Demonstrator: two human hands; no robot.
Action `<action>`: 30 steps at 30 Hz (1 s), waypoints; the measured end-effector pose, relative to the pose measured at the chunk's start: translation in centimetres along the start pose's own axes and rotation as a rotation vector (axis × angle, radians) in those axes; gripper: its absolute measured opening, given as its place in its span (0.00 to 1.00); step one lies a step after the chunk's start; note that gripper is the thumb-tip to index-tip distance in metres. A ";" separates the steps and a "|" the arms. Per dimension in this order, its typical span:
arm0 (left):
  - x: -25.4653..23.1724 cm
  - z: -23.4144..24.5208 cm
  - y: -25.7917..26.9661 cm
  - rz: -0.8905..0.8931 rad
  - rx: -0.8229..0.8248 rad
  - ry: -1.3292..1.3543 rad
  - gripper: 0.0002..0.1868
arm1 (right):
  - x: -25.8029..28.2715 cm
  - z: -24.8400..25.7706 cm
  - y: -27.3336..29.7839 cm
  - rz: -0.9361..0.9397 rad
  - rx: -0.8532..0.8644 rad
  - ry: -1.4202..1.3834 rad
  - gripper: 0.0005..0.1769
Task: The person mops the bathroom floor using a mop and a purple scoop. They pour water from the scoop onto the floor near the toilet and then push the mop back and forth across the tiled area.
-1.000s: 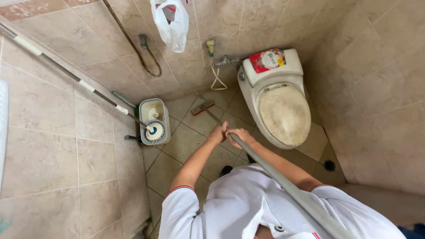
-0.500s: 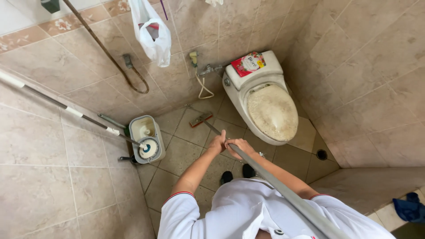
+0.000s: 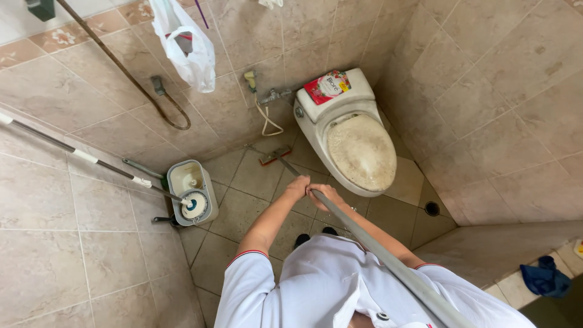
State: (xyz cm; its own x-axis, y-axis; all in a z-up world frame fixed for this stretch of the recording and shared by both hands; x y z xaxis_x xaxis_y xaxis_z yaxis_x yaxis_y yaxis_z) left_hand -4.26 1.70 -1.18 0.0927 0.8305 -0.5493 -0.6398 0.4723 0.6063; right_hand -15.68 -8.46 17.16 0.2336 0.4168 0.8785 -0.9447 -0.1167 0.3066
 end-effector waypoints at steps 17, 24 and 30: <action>-9.0 -1.0 4.3 -0.229 0.135 -0.185 0.24 | -6.3 3.9 2.5 -0.054 -0.124 -0.063 0.09; -5.3 -2.4 -1.3 -0.305 -0.119 -0.253 0.15 | -6.6 3.0 -0.8 0.003 -0.164 -0.088 0.11; -4.4 -3.4 0.9 -0.279 -0.114 -0.241 0.16 | -7.1 2.4 0.0 0.162 -0.068 -0.114 0.04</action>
State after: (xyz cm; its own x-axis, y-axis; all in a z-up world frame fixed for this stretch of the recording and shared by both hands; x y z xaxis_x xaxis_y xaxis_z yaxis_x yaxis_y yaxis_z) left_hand -7.79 -2.52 -0.17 0.4433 0.7266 -0.5250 -0.6443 0.6654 0.3769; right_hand -16.75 -13.62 11.80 0.0982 0.2924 0.9512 -0.9845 -0.1111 0.1358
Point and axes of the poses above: each hand's wrist, its own y-axis away from the middle knuckle, its own z-axis out of the back of the hand, x = y × z, the point moved 3 cm from there along -y, towards the middle knuckle, and after that the axes turned 10 degrees about -y, right-handed, at the moved point
